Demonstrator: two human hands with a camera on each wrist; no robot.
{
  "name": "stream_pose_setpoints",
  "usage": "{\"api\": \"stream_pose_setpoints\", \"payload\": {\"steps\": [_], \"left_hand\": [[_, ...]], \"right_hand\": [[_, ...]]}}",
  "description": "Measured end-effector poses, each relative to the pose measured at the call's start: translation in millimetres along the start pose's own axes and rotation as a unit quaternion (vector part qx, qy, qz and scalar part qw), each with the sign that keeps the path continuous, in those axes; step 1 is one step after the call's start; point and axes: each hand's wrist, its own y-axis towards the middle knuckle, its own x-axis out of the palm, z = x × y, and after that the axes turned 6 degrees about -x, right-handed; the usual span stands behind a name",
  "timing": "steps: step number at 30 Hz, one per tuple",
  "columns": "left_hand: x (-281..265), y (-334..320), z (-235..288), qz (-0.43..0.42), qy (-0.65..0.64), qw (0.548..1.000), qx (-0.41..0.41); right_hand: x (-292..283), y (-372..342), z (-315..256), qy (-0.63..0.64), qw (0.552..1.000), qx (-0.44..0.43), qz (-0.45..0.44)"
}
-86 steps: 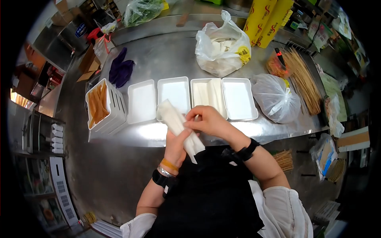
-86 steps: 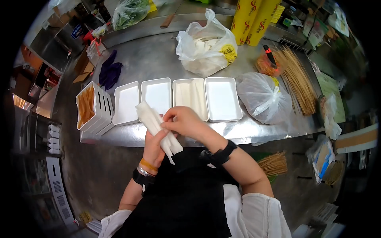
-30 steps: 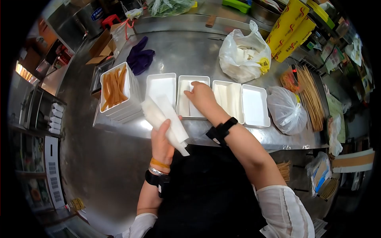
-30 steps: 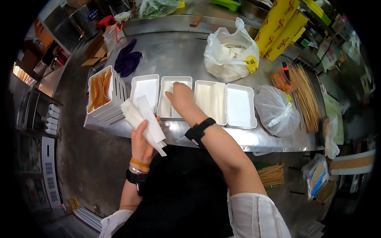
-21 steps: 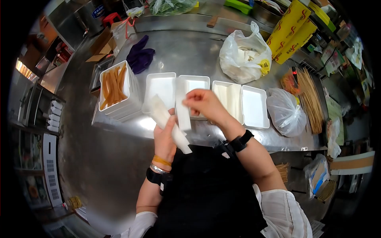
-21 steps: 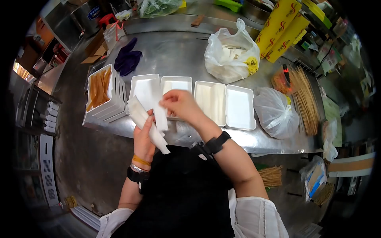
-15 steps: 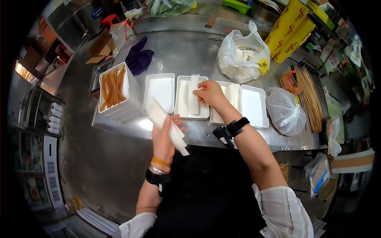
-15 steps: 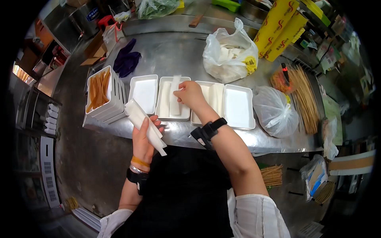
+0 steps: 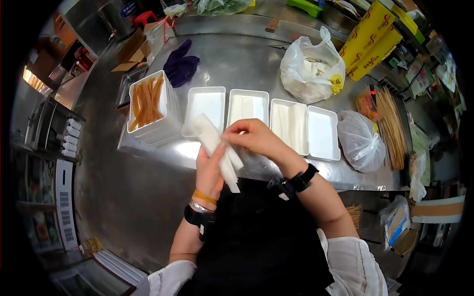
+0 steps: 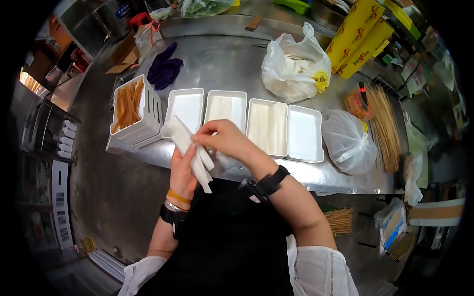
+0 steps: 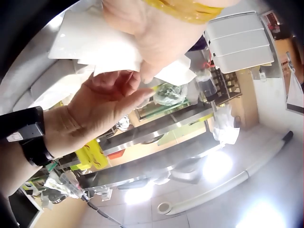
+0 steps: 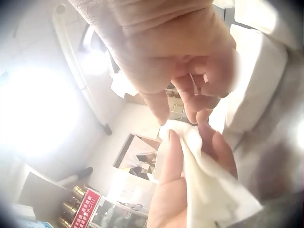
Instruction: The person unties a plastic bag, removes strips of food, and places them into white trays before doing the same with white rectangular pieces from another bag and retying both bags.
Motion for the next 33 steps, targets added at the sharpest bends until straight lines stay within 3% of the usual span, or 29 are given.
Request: {"api": "stream_pose_setpoints", "payload": {"steps": [6, 9, 13, 17, 22, 25, 28, 31, 33], "left_hand": [[8.6, -5.2, 1.2, -0.011, -0.002, 0.999, -0.045], [4.8, -0.5, -3.1, -0.025, -0.001, 0.999, -0.038], [2.5, 0.5, -8.4, 0.022, 0.015, 0.999, -0.032], [2.1, 0.2, -8.9, 0.045, 0.016, 0.999, -0.025], [8.1, -2.4, -5.9, 0.030, 0.033, 0.999, -0.024], [8.8, -5.3, -2.2, 0.029, 0.038, 0.999, -0.014], [8.3, -6.6, 1.4, 0.037, 0.032, 0.999, -0.014], [1.1, -6.2, 4.8, 0.019, -0.021, 0.999, -0.027], [-3.8, -3.6, 2.3, -0.002, -0.048, 0.998, -0.029]], "right_hand": [[-0.6, -9.8, 12.1, 0.117, 0.991, 0.051, 0.036], [-3.3, -14.3, 12.1, 0.088, 0.994, 0.041, 0.041], [-24.7, -5.5, 13.9, 0.110, 0.984, 0.035, 0.139], [-48.1, 9.7, 7.1, -0.123, 0.961, -0.026, 0.245], [-42.6, 33.2, 35.1, -0.475, 0.836, -0.097, 0.258], [-32.7, 40.8, 47.8, -0.539, 0.806, -0.069, 0.236], [-30.2, 43.8, 54.1, -0.549, 0.808, -0.046, 0.210], [-23.6, 28.1, 32.6, -0.492, 0.815, -0.188, 0.244], [-10.4, 10.0, 8.3, -0.377, 0.900, -0.161, 0.150]]}}
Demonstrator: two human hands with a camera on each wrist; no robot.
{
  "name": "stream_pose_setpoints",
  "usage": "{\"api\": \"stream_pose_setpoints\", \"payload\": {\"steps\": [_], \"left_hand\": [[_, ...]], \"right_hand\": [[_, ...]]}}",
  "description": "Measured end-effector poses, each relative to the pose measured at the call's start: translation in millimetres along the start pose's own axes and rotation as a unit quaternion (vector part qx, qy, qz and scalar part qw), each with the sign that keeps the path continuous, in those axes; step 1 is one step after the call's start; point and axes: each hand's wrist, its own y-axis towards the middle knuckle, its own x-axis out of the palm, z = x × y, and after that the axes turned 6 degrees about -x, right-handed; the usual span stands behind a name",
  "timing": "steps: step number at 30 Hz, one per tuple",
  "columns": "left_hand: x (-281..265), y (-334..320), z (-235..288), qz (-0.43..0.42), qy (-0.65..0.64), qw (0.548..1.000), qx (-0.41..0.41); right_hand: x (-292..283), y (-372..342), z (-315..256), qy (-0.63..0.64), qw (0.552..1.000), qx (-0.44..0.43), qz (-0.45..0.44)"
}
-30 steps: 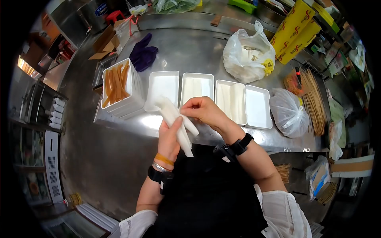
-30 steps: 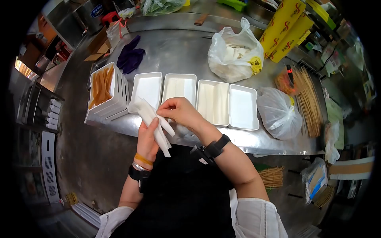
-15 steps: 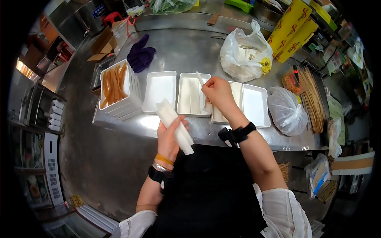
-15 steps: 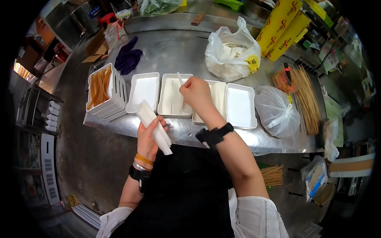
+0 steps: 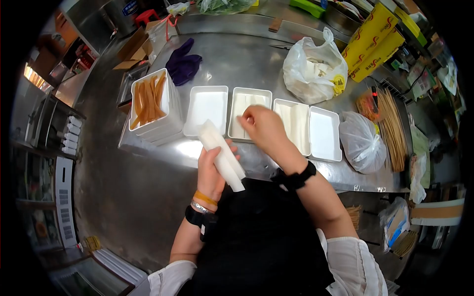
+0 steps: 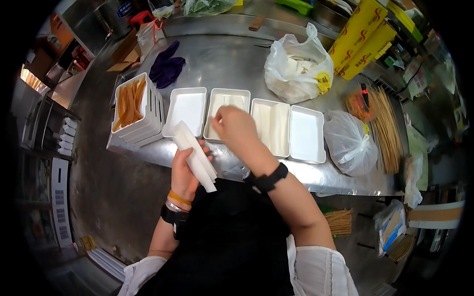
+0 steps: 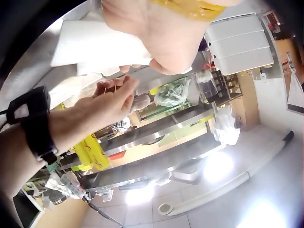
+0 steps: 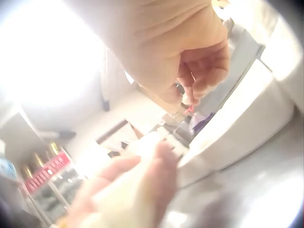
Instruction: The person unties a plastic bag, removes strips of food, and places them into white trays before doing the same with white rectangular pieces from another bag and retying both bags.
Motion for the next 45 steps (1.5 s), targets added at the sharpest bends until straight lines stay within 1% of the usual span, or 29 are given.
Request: {"api": "stream_pose_setpoints", "payload": {"steps": [1, 2, 3, 4, 5, 7, 10, 13, 16, 17, 19, 20, 22, 23, 25, 27, 28, 34, 36, 39, 43, 45], "left_hand": [[-2.4, 3.0, -2.7, -0.011, -0.003, 1.000, 0.004], [-3.2, 4.8, -4.3, -0.023, -0.004, 1.000, 0.009], [-1.9, 4.7, -4.5, -0.025, 0.003, 1.000, 0.010], [0.6, 4.6, -4.3, -0.028, 0.010, 0.999, 0.012], [3.0, 4.7, -4.0, -0.031, 0.018, 0.999, 0.014], [5.5, 3.2, -3.9, -0.009, 0.028, 0.999, 0.033], [1.0, 1.9, -4.3, 0.010, 0.015, 0.999, 0.046], [-1.1, 1.4, -0.6, 0.011, 0.014, 0.999, 0.036], [-5.9, 2.4, 1.2, 0.031, 0.032, 0.998, 0.041], [-7.4, 2.8, 0.8, 0.041, 0.039, 0.997, 0.045], [-6.0, 1.9, 2.3, 0.054, 0.103, 0.990, 0.082], [-5.6, 1.7, 2.7, 0.059, 0.135, 0.984, 0.100], [-7.4, 3.1, 0.7, 0.050, 0.158, 0.982, 0.090], [-8.3, 3.6, -0.8, 0.045, 0.171, 0.981, 0.084], [-8.7, 3.4, -2.9, 0.032, 0.141, 0.987, 0.067], [-8.7, 3.9, -2.9, 0.001, 0.102, 0.994, 0.036], [-7.4, 3.9, -4.3, 0.000, 0.101, 0.994, 0.035], [-5.4, 3.6, -12.5, 0.010, 0.078, 0.997, 0.013], [-2.3, 2.5, -13.9, 0.012, 0.071, 0.997, 0.005], [0.1, 1.5, -17.5, 0.002, 0.119, 0.993, 0.017], [-2.4, 1.7, -20.4, 0.000, 0.099, 0.995, 0.010], [-2.8, 1.6, -21.8, -0.005, 0.084, 0.996, 0.007]], "right_hand": [[-1.6, -6.6, -8.8, 0.073, 0.996, 0.012, -0.044], [2.0, -13.3, -12.3, 0.168, 0.980, 0.063, -0.083], [6.0, -19.1, -15.3, 0.261, 0.951, 0.114, -0.119], [8.0, -22.2, -15.9, 0.350, 0.910, 0.162, -0.152], [9.2, -23.4, -13.8, 0.355, 0.910, 0.162, -0.141], [13.3, -25.0, -10.1, 0.368, 0.907, 0.163, -0.122], [12.2, -19.6, -7.5, 0.390, 0.893, 0.196, -0.112], [7.9, -13.4, -6.5, 0.437, 0.856, 0.247, -0.124], [13.2, -12.7, -7.1, 0.466, 0.838, 0.261, -0.111], [14.8, -13.3, -9.9, 0.452, 0.849, 0.251, -0.111], [15.0, -16.0, -18.0, 0.424, 0.868, 0.232, -0.109], [17.0, -18.3, -21.4, 0.411, 0.882, 0.213, -0.094], [20.3, -20.7, -27.3, 0.382, 0.906, 0.172, -0.060], [18.3, -19.4, -28.3, 0.394, 0.897, 0.183, -0.078], [13.9, -15.6, -29.4, 0.418, 0.878, 0.206, -0.113], [12.3, -15.1, -27.3, 0.438, 0.861, 0.229, -0.122], [11.1, -15.8, -25.5, 0.448, 0.852, 0.241, -0.125], [14.2, -21.6, -10.6, 0.427, 0.870, 0.218, -0.119], [7.9, -22.4, -14.9, 0.425, 0.866, 0.231, -0.124], [4.0, -25.5, -14.2, 0.430, 0.864, 0.231, -0.125], [4.1, -26.7, -7.4, 0.431, 0.866, 0.211, -0.139], [4.4, -27.7, -7.5, 0.446, 0.862, 0.204, -0.128]]}}
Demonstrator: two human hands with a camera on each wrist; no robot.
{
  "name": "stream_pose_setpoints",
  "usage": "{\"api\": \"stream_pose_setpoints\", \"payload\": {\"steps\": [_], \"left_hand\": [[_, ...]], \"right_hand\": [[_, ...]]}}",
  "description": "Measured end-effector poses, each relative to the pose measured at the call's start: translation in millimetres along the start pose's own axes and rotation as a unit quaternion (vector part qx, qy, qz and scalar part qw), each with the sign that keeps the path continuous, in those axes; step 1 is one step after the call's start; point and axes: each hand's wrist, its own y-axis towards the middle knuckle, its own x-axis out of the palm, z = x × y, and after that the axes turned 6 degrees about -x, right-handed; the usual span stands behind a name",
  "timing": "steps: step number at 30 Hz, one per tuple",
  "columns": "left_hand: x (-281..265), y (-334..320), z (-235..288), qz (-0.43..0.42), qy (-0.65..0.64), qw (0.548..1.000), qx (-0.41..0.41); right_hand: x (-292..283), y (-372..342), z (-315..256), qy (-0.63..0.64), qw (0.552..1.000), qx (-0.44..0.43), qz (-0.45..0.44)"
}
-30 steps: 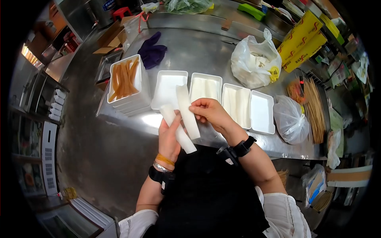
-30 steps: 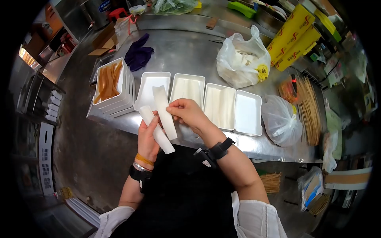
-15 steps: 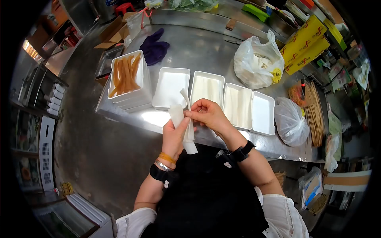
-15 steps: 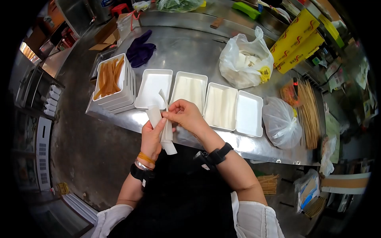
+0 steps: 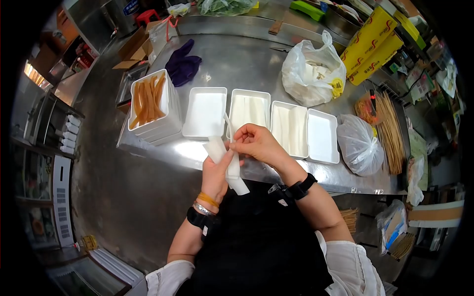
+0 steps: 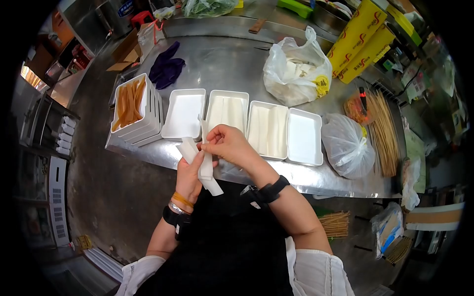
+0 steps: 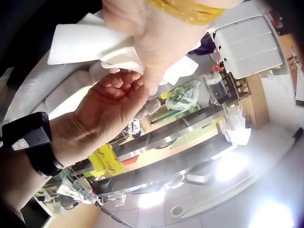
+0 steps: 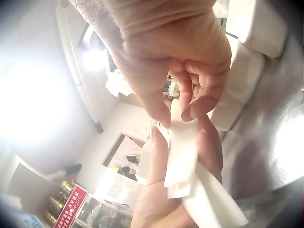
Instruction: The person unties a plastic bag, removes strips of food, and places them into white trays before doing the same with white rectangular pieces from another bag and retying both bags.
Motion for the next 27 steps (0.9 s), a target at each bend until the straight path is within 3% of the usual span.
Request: {"api": "stream_pose_setpoints", "payload": {"steps": [4, 7, 10, 18, 22, 27], "left_hand": [[-1.8, 0.2, 0.6, 0.010, -0.013, 1.000, -0.009], [-0.7, -0.2, 3.7, 0.005, 0.004, 1.000, 0.020], [1.0, -1.4, 6.2, 0.017, 0.000, 0.999, 0.030], [6.6, -4.4, 15.0, 0.027, -0.040, 0.998, -0.030], [8.0, -3.6, 16.2, 0.027, -0.011, 1.000, -0.007], [13.5, -5.0, 16.9, 0.053, 0.013, 0.998, 0.010]], "right_hand": [[-4.3, 2.0, 7.7, -0.062, 0.997, -0.055, -0.008], [-1.7, 0.8, -1.0, 0.007, 1.000, 0.014, 0.003], [3.0, -2.7, -7.8, -0.010, 1.000, 0.024, 0.003], [-4.5, -1.9, 8.5, 0.007, 1.000, -0.003, -0.005], [-4.2, -3.3, 1.6, 0.029, 0.999, 0.043, -0.007], [-3.1, -7.6, 4.3, 0.027, 0.999, 0.003, -0.017]]}}
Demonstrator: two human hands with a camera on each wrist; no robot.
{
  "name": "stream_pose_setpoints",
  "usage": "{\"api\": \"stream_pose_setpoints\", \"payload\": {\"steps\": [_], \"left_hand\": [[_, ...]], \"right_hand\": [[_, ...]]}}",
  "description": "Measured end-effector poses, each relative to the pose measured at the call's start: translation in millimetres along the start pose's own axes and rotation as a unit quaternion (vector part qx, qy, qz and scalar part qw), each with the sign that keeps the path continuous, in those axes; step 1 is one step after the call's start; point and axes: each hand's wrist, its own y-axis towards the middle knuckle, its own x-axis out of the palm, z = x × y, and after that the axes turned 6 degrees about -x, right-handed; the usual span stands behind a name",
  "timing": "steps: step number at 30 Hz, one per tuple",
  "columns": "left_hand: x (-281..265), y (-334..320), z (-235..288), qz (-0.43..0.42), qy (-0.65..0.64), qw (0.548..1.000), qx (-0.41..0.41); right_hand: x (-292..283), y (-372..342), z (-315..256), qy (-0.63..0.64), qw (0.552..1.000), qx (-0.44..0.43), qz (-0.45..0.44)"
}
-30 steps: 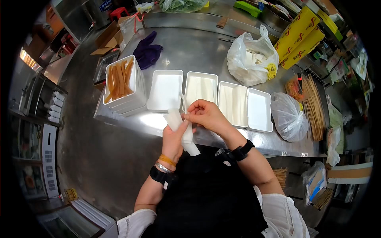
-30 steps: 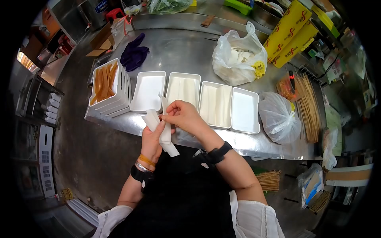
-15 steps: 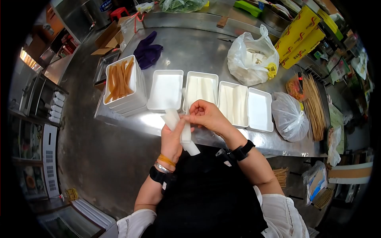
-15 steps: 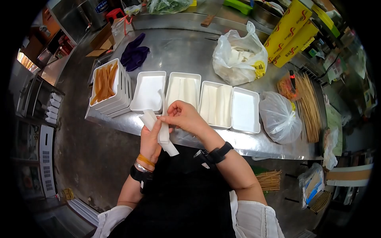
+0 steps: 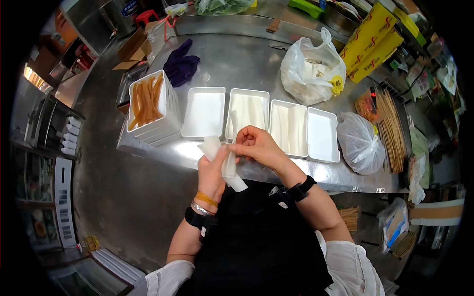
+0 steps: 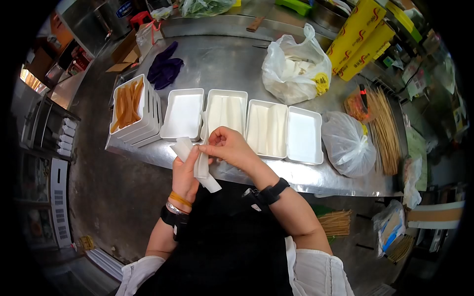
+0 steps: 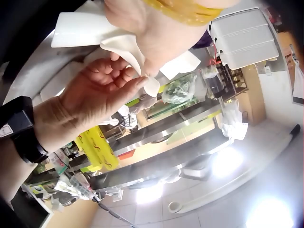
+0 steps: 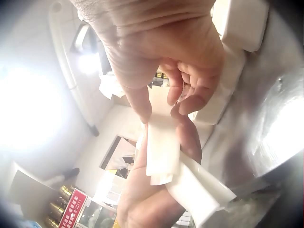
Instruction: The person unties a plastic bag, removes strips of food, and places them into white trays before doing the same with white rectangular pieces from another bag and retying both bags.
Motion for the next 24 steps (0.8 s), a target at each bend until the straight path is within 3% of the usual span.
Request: {"api": "stream_pose_setpoints", "payload": {"steps": [7, 10, 13, 20, 24], "left_hand": [[-14.3, 7.5, -10.0, 0.010, 0.000, 1.000, 0.022], [-18.7, 2.7, 0.1, 0.025, 0.017, 0.999, 0.027], [-21.6, -2.2, 4.5, 0.025, -0.008, 0.999, 0.022], [-15.1, -8.5, 10.4, 0.002, -0.006, 1.000, 0.020], [-13.8, -9.4, 12.3, -0.005, -0.007, 1.000, 0.021]], "right_hand": [[-13.0, 1.3, 0.4, -0.061, 0.998, 0.008, 0.028], [-26.5, 10.8, -6.3, -0.057, 0.994, 0.014, 0.092], [-33.0, 30.8, -16.9, -0.134, 0.973, -0.045, 0.185], [-47.5, 92.2, 26.7, -0.216, 0.958, -0.020, 0.186], [-31.6, 87.0, 15.3, -0.340, 0.926, -0.040, 0.160]]}}
